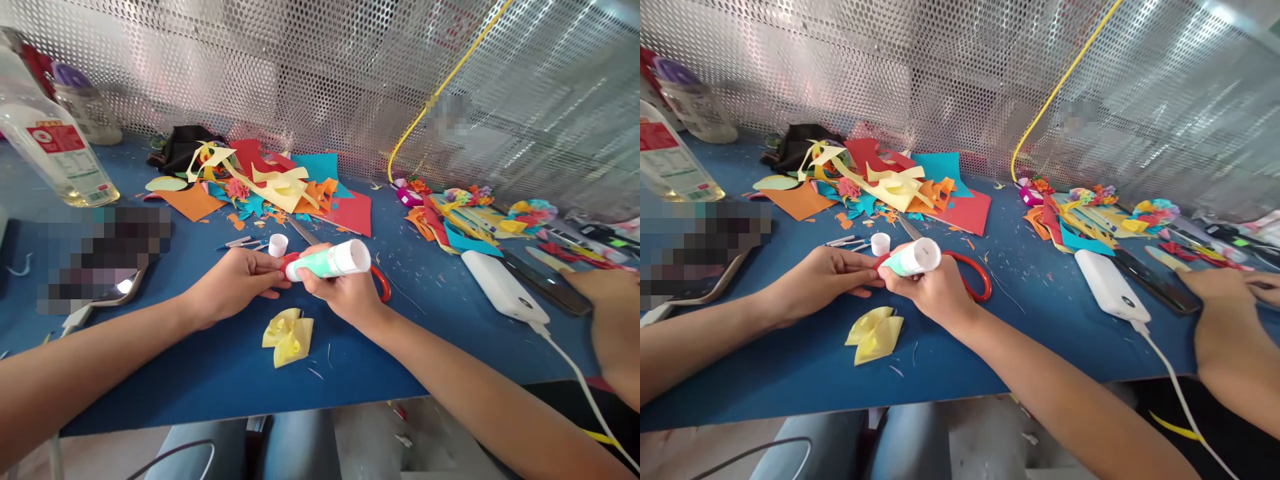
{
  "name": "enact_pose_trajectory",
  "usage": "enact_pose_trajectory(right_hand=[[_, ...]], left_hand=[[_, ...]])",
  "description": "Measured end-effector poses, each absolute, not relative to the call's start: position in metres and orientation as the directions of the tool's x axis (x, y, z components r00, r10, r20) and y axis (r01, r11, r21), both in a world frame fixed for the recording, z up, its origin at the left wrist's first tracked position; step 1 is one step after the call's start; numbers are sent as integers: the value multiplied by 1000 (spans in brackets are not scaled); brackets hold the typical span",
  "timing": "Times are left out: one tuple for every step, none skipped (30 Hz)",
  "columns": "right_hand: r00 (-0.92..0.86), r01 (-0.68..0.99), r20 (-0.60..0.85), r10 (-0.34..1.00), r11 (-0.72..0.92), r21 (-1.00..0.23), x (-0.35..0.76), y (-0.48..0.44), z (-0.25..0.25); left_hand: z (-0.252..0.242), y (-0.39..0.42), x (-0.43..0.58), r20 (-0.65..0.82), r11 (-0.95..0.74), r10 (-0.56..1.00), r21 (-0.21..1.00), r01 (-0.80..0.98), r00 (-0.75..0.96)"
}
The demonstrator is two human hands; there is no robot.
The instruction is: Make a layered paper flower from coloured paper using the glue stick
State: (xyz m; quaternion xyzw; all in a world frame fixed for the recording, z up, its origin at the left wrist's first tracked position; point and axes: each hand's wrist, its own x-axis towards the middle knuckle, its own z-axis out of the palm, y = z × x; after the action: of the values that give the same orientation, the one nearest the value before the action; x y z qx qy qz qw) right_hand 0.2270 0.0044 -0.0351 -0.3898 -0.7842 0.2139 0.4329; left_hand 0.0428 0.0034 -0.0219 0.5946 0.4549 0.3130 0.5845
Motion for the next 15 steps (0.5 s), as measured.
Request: enact_pose_trajectory(right_hand=[[-315, 439, 512, 800, 600, -668, 227, 5, -35], [-303, 452, 514, 802, 596, -664, 228, 6, -36], [-288, 459, 520, 804, 592, -662, 228, 7, -36], [-274, 456, 526, 805, 591, -666, 228, 7, -36], [-273, 442, 526, 806, 590, -676, 228, 8, -36], [-283, 419, 519, 806, 591, -690, 228, 8, -36], [-299, 395, 508, 808, 590, -705, 228, 8, -36], [-316, 376, 496, 809, 586, -717, 228, 8, -36], [-324, 368, 484, 813, 579, -727, 228, 8, -36], [-320, 368, 476, 819, 571, -734, 229, 8, -36], [-304, 374, 473, 827, 560, -739, 229, 8, -35], [-285, 379, 470, 836, 548, -745, 228, 9, -35], [-272, 378, 465, 843, 537, -754, 228, 9, -34], [-271, 370, 458, 847, 531, -762, 228, 9, -34], [-283, 359, 451, 846, 530, -769, 228, 10, -33]], left_hand=[[-22, 3, 43, -164, 106, 907, 980, 166, 389], [-23, 3, 43, -170, 116, 907, 980, 160, 386], [-23, 3, 43, -179, 128, 907, 980, 154, 381], [-23, 3, 44, -185, 138, 908, 979, 149, 376], [-22, 2, 44, -190, 145, 908, 979, 144, 375], [-22, 2, 45, -192, 149, 906, 979, 140, 377], [-22, 2, 45, -194, 152, 905, 979, 137, 379], [-22, 2, 45, -196, 155, 904, 979, 135, 380], [-22, 2, 45, -198, 158, 904, 978, 134, 379], [-22, 2, 45, -203, 164, 905, 977, 135, 373], [-22, 3, 45, -209, 171, 908, 976, 135, 364], [-22, 3, 45, -212, 175, 911, 976, 133, 354], [-22, 3, 45, -211, 175, 913, 976, 131, 350], [-22, 4, 44, -206, 172, 913, 977, 128, 352], [-22, 4, 44, -200, 165, 912, 978, 127, 359]])
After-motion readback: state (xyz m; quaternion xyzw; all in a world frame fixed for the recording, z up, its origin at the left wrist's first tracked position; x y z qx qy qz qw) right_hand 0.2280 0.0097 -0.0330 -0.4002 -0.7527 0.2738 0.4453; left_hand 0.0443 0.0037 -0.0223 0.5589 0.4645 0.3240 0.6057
